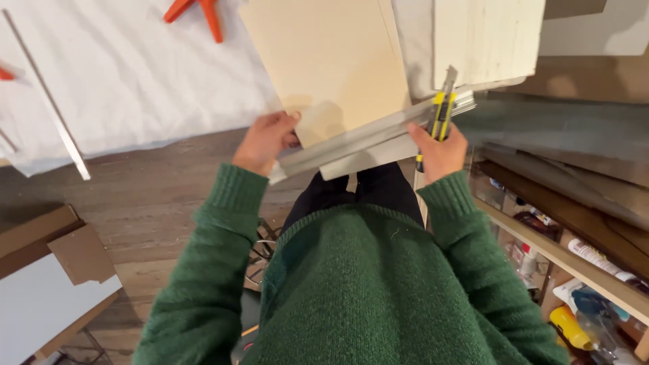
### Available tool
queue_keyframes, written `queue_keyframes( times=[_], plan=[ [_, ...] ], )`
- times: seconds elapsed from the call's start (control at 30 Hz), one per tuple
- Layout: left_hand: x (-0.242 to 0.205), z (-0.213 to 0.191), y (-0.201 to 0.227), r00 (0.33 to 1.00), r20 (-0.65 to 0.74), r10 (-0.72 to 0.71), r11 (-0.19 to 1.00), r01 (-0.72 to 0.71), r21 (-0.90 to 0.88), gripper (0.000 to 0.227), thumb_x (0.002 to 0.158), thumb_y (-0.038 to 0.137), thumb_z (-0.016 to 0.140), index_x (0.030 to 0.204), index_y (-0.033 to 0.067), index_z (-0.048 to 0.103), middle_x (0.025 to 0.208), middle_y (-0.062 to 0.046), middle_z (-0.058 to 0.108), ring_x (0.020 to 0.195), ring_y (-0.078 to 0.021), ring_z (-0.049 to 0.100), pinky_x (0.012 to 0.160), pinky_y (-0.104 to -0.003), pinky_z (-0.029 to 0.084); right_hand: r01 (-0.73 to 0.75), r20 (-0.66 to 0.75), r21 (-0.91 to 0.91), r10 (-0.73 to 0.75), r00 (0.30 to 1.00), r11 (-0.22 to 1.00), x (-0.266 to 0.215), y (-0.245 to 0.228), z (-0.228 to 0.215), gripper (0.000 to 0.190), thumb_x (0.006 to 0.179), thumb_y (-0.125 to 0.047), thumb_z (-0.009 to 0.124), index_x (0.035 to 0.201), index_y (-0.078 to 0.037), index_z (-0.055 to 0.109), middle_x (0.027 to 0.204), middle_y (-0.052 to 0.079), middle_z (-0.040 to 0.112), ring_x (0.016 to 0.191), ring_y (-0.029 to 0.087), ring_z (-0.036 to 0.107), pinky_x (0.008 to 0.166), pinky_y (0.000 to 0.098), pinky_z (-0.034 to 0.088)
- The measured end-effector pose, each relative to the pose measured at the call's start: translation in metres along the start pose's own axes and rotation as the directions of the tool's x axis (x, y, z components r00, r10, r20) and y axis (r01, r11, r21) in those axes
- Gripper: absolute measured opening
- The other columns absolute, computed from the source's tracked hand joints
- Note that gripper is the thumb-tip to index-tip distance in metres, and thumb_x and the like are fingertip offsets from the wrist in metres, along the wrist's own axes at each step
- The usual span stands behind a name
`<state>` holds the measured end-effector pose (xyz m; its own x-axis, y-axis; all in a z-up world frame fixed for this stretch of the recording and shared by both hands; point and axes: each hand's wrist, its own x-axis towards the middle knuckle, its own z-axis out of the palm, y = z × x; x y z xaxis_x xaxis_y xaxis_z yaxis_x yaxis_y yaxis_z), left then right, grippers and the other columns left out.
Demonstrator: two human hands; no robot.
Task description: Cutting a piece of mat board to size using a utility knife and a straight edge guide.
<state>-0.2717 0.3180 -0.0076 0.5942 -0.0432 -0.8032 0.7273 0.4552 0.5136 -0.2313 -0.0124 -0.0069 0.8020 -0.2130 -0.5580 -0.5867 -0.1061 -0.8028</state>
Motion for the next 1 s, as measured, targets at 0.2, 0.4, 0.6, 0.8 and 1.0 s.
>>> queue_keyframes(
  times=[0.2,0.4,0.6,0.8,1.0],
  plan=[
    [-0.011,-0.044,0.04,0.996,-0.045,0.078,0.997,-0.077,0.004,0.037,0.1,0.025,0.063,0.119,-0.0063,0.062,0.103,-0.01,0.073,0.088,-0.0174,0.07,0.08,-0.032,0.058,-0.068,0.01,0.104,0.068,0.998,0.992,-0.027,0.014,0.059,0.019,0.084,-0.006,0.084,0.087,-0.003,0.066,0.079,-0.001,0.067,0.068,0.008,0.06,0.061,0.0249,0.05],
    [-0.03,-0.072,0.048,0.887,-0.248,0.39,0.859,-0.254,0.445,0.047,0.097,0.03,0.067,0.128,-0.003,0.056,0.114,-0.011,0.068,0.099,-0.0193,0.07,0.083,-0.033,0.058,0.009,-0.069,0.089,-0.003,0.998,0.996,-0.027,0.023,0.079,0.022,0.084,-0.008,0.086,0.087,-0.002,0.065,0.077,-0.001,0.065,0.066,0.009,0.057,0.058,0.0273,0.047],
    [-0.053,-0.073,0.015,0.728,0.264,0.633,-0.047,-0.304,0.952,0.077,0.073,0.042,0.083,0.131,-0.0002,0.055,0.125,-0.017,0.059,0.113,-0.0327,0.057,0.098,-0.047,0.05,-0.126,-0.045,0.132,0.133,0.99,0.983,-0.041,-0.011,0.084,0.019,0.087,-0.01,0.081,0.09,-0.006,0.063,0.071,-0.001,0.061,0.056,0.009,0.055,0.045,0.028,0.04],
    [-0.054,-0.065,-0.009,0.691,0.396,0.604,-0.288,-0.274,0.918,0.049,0.09,0.005,0.06,0.139,0.0001,0.054,0.127,-0.014,0.055,0.113,-0.0321,0.056,0.099,-0.046,0.046,-0.125,0.015,0.157,0.125,0.992,0.98,-0.037,-0.007,0.08,0.02,0.089,-0.009,0.08,0.09,-0.006,0.06,0.07,0.0,0.06,0.054,0.011,0.054,0.045,0.0287,0.041],
    [-0.045,-0.076,-0.021,0.712,0.314,0.628,-0.089,-0.335,0.938,0.036,0.087,0.001,0.056,0.123,0.0024,0.058,0.118,-0.015,0.056,0.111,-0.0347,0.055,0.097,-0.045,0.043,-0.19,0.183,0.348,0.133,0.974,0.918,-0.031,0.004,0.054,0.021,0.09,0.0,0.07,0.11,0.004,0.064,0.102,0.014,0.071,0.093,0.026,0.073,0.085,0.0408,0.064]
  ],
)
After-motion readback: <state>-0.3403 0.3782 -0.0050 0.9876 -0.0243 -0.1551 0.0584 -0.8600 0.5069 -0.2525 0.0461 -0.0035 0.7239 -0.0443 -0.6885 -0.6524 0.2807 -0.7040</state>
